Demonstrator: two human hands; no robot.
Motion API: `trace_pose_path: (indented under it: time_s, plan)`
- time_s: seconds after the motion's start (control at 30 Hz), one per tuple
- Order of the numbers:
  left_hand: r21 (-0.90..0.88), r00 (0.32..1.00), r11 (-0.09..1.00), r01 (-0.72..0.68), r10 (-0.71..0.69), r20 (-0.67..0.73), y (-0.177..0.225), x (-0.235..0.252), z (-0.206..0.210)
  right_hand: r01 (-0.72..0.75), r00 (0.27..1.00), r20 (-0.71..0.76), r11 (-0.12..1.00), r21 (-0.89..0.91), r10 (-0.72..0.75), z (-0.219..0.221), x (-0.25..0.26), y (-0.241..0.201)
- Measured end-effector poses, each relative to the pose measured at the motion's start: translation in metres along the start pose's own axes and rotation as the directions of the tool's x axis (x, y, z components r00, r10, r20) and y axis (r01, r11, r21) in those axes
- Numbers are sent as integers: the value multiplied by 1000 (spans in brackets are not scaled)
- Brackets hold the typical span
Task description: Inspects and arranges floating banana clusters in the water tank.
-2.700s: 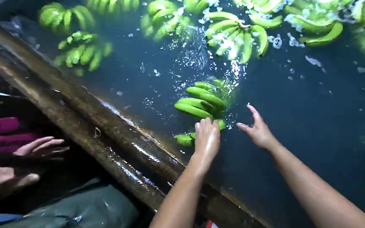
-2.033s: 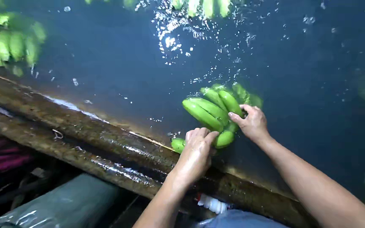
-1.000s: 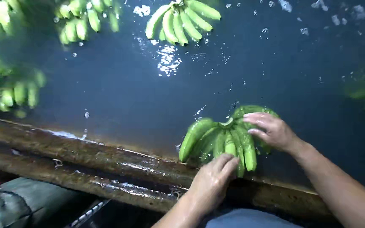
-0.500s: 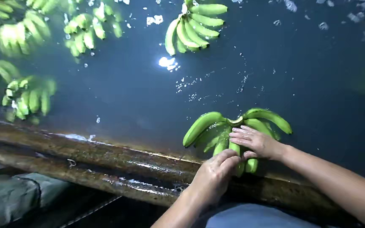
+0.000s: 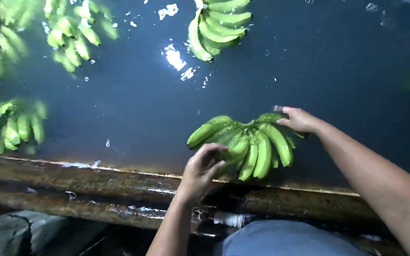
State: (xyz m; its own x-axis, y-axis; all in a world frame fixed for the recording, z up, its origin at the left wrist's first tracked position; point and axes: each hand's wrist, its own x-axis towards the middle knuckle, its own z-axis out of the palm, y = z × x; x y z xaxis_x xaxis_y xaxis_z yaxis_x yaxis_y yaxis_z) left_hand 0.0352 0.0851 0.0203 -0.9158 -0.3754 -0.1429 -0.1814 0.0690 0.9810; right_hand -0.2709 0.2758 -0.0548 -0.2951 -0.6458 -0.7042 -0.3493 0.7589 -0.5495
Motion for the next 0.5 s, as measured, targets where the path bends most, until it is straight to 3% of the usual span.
trace_pose_path:
  time_s: [0.1,0.23,0.37,0.5]
  plan:
    - [-48,997,997,53,-56,-50,-5,-10,-5,-66,997,59,962,266,52,3,-11,18]
    - [-83,989,995,63,-73,-126,-15,-22,-7,-82,996,20,784,616,89,25,-30,12]
    - [-32,954,994,104,-108,-280,-21,-28,-8,-105,990,27,606,788,136,41,-55,0]
    - [100,903,978,185,-129,-410,-18,-30,-6,-143,986,73,517,844,152,56,-81,-11]
